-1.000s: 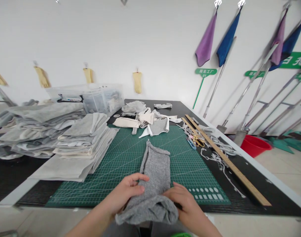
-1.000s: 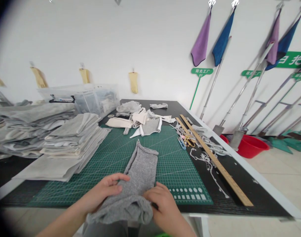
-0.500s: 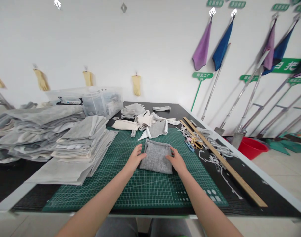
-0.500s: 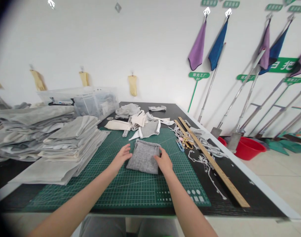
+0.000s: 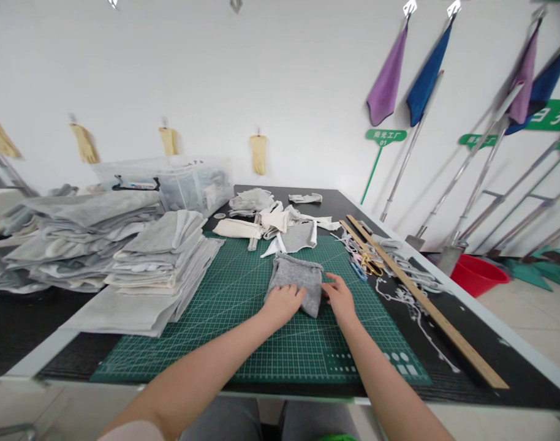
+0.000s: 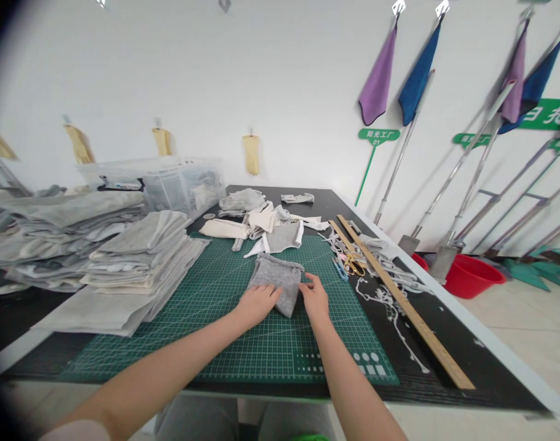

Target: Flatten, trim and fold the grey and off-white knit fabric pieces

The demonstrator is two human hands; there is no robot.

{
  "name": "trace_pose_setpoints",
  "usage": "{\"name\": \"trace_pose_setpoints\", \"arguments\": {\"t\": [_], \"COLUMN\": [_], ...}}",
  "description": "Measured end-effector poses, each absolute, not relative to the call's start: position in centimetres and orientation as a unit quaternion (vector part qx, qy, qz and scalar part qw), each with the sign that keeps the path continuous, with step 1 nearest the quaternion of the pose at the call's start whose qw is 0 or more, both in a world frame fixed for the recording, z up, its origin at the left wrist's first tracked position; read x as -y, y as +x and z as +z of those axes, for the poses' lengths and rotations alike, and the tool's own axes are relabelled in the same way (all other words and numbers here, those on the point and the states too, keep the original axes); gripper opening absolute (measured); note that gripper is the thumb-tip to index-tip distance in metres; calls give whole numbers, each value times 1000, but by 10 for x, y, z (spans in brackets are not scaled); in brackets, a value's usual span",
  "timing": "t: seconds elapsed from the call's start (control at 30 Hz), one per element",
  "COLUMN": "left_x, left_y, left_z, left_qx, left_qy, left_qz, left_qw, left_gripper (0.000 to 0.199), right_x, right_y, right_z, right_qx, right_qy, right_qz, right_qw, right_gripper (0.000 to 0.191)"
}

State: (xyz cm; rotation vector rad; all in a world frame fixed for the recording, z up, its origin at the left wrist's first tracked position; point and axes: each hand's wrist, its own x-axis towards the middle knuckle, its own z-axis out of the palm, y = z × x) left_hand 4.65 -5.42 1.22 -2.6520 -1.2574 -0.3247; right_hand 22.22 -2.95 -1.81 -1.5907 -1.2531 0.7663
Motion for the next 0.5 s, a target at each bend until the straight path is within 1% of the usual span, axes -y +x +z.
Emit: {"name": "trace_pose_setpoints", "arguments": {"t": [0.07, 0.13, 0.2, 0.27, 0.33, 0.4, 0.5], "left_x": [51, 50, 50, 49, 46, 40, 24], "left_y": [45, 41, 33, 18, -3, -28, -64], "left_z": [12, 15, 20, 31, 50, 76, 122], "left_qx": [430, 443, 459, 471, 475, 462, 446], "left_qy": [-890, -885, -879, -872, -869, -874, -883], "left_qz": [-111, -116, -126, -130, -111, -83, -79], "left_qw": [103, 91, 45, -24, -87, -123, -126], "left_gripper": [30, 26, 26, 29, 29, 26, 31], "right_x": [31, 33, 35, 37, 38, 37, 35], "right_y": [222, 222, 222, 222, 223, 224, 226], "right_z": [-17, -13, -9, -5, -2, -2, -4], "right_qx": [503, 497, 491, 486, 484, 489, 506], "right_qy": [-650, -649, -648, -649, -652, -653, -652], "right_qz": [324, 338, 354, 368, 376, 378, 370], "right_qw": [469, 467, 462, 454, 446, 438, 426], "right_gripper": [38, 34, 30, 28, 27, 27, 26]}}
